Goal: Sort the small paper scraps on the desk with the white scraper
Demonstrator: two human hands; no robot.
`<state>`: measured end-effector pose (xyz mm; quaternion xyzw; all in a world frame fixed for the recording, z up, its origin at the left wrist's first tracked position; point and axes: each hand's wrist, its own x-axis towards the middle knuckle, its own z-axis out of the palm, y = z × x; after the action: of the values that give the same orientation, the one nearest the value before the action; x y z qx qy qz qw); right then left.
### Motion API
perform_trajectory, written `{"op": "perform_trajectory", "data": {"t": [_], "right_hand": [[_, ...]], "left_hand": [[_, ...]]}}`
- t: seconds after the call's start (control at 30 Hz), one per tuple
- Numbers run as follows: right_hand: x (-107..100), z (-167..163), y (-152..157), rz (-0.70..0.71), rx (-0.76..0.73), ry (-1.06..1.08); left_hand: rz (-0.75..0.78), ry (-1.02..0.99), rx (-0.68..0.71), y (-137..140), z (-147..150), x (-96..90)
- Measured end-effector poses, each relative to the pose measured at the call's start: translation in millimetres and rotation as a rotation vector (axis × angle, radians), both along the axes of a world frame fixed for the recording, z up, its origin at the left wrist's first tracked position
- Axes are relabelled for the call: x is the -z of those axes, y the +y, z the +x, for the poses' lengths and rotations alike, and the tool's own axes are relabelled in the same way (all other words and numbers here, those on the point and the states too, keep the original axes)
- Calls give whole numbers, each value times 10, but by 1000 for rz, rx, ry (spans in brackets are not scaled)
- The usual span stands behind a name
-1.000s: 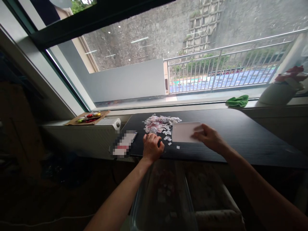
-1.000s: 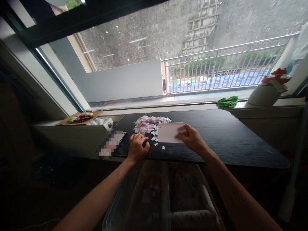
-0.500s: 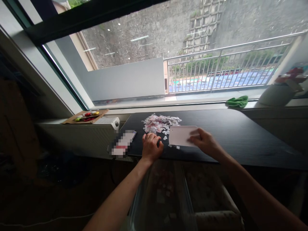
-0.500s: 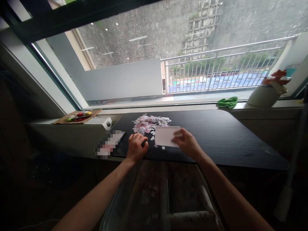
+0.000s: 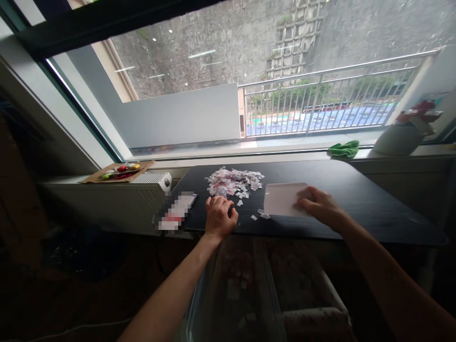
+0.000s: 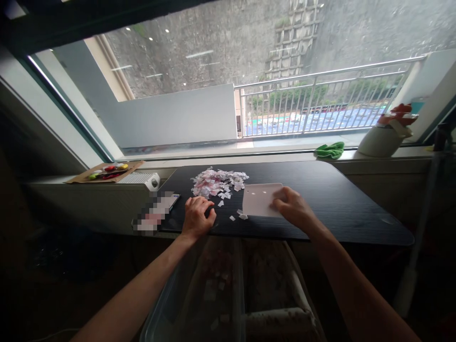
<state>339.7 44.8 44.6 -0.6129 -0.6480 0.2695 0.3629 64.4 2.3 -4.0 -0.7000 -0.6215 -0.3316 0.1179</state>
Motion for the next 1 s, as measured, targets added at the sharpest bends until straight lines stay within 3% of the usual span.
{"op": "perform_trajectory", "data": {"t": [0.1, 0.23, 0.33, 0.47, 0.73, 1.0], "right_hand": [[-44, -27, 1, -11, 8, 57], [70, -86, 95, -47, -84, 206], [160, 97, 130, -115, -81, 239], [118, 334, 65, -170, -81, 300], [103, -186, 129, -174, -338, 445], [39, 322, 73, -193, -240, 468]], "left_hand": [[-6, 14, -2, -3, 0, -11], [-9, 15, -1, -5, -11, -8], [0, 15, 0, -2, -17, 1], [0, 32, 5, 7, -18, 3], [4, 35, -11, 7, -31, 13], [1, 36, -1, 1, -20, -7]]}}
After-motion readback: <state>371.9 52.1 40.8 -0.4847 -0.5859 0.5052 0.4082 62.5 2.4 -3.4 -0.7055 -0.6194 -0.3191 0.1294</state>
